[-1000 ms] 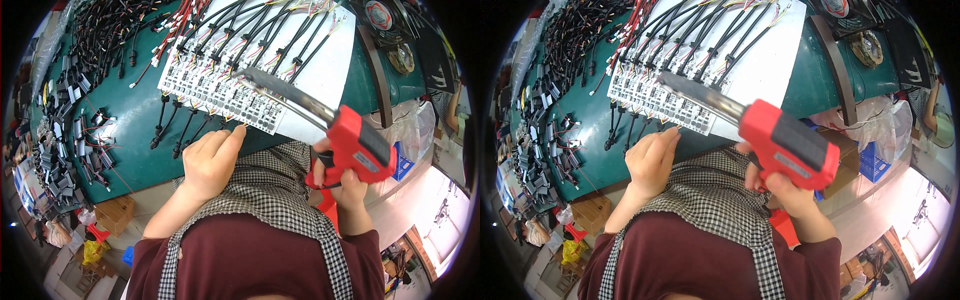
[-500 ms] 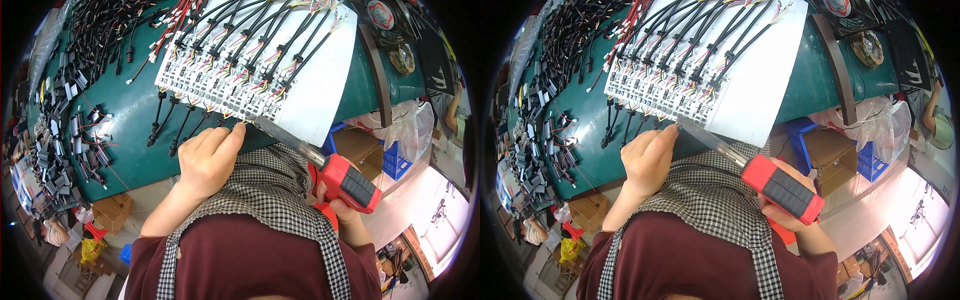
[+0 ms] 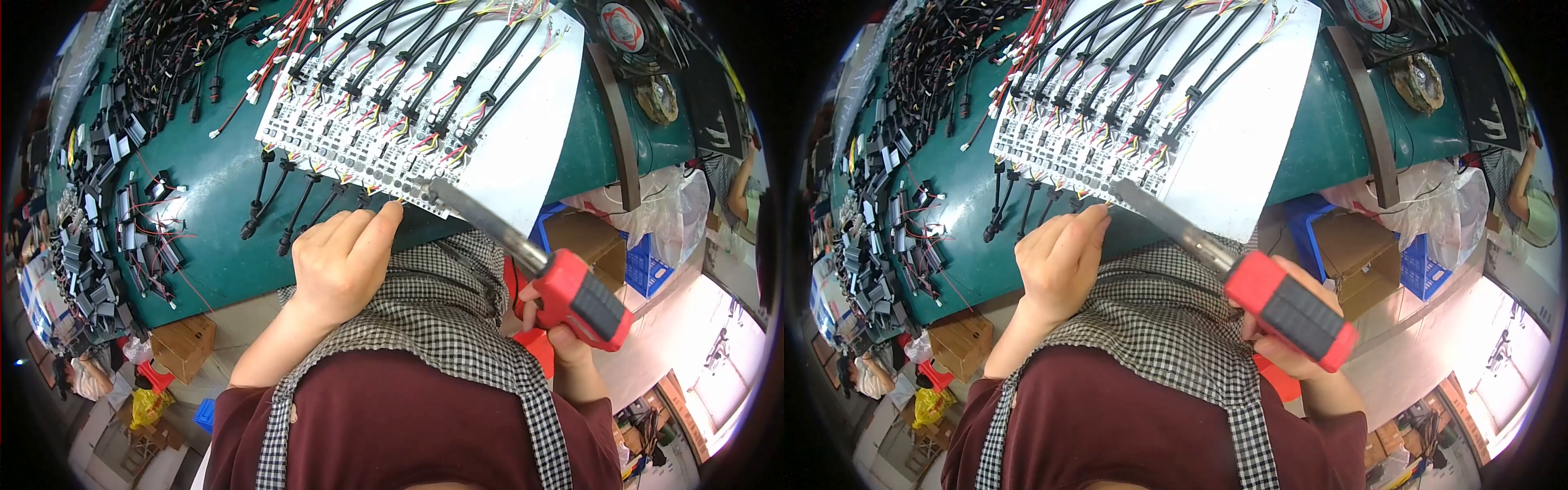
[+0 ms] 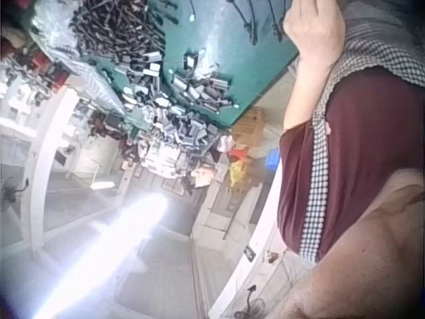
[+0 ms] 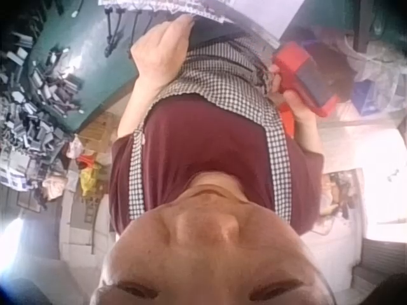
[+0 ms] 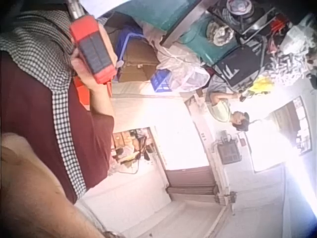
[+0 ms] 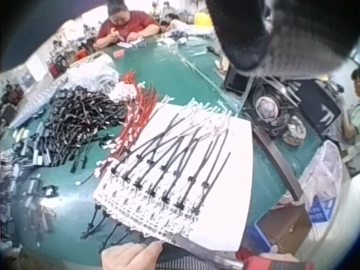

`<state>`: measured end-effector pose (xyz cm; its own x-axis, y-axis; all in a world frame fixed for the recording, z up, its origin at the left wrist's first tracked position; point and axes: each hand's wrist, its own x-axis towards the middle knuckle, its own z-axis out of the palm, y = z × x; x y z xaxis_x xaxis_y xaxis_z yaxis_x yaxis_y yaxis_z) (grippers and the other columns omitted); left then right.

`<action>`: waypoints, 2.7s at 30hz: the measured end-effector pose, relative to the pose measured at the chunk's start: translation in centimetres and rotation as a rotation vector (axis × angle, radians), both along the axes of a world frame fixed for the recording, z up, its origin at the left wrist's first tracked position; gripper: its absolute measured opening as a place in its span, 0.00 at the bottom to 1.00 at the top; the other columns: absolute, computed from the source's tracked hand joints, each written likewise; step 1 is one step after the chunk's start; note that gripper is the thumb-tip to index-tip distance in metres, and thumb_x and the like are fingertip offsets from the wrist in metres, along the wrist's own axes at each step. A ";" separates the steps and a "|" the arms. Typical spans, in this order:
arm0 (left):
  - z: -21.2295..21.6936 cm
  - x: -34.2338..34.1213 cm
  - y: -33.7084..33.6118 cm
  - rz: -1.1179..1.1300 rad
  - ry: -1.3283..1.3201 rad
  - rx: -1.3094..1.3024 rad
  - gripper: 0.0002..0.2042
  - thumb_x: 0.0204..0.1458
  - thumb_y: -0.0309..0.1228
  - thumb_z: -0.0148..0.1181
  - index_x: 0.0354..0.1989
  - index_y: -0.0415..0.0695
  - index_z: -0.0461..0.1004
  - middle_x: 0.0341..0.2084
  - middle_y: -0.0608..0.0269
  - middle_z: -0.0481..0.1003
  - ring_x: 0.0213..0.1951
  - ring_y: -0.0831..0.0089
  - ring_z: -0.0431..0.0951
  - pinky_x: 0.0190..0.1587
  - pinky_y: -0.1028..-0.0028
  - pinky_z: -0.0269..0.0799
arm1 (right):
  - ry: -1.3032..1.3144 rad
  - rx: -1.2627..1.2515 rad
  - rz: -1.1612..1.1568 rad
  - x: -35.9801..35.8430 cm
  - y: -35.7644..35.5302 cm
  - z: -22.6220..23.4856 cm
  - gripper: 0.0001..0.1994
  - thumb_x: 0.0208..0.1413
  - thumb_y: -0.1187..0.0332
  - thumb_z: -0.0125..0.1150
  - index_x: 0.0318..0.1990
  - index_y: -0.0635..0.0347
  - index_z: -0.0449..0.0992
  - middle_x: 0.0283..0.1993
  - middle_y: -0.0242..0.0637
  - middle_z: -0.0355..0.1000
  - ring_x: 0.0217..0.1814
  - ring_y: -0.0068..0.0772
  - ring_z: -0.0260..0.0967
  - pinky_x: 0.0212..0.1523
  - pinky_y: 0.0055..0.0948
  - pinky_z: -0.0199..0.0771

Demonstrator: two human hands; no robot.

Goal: The person solders wires onto circuit boards with a soldering iron, attaching electronic components at an assembly station.

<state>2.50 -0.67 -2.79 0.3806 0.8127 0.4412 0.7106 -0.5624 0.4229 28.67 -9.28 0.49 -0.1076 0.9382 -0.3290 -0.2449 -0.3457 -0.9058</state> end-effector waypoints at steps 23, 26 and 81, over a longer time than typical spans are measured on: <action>0.5 0.8 0.3 -0.036 -0.140 -0.042 0.13 0.36 0.15 0.62 0.34 0.36 0.73 0.22 0.60 0.72 0.21 0.68 0.71 0.24 0.73 0.67 | 0.196 0.011 0.061 -5.6 8.5 -1.3 0.38 0.52 0.44 0.54 0.60 0.67 0.54 0.61 0.49 0.57 0.64 0.56 0.54 0.59 0.42 0.59; 1.2 0.6 0.5 -0.060 -0.056 -0.036 0.14 0.34 0.16 0.60 0.34 0.35 0.73 0.22 0.61 0.72 0.21 0.69 0.71 0.24 0.75 0.68 | 0.196 0.004 0.026 -5.7 8.2 -1.0 0.38 0.52 0.43 0.53 0.59 0.67 0.56 0.62 0.49 0.55 0.65 0.57 0.52 0.59 0.41 0.58; 2.2 0.0 1.9 -0.210 0.124 -0.046 0.16 0.33 0.21 0.57 0.35 0.34 0.72 0.20 0.63 0.66 0.21 0.72 0.68 0.23 0.75 0.67 | 0.015 -0.016 0.022 0.0 0.1 -0.2 0.39 0.41 0.48 0.67 0.52 0.73 0.63 0.33 0.40 0.73 0.29 0.29 0.72 0.32 0.26 0.72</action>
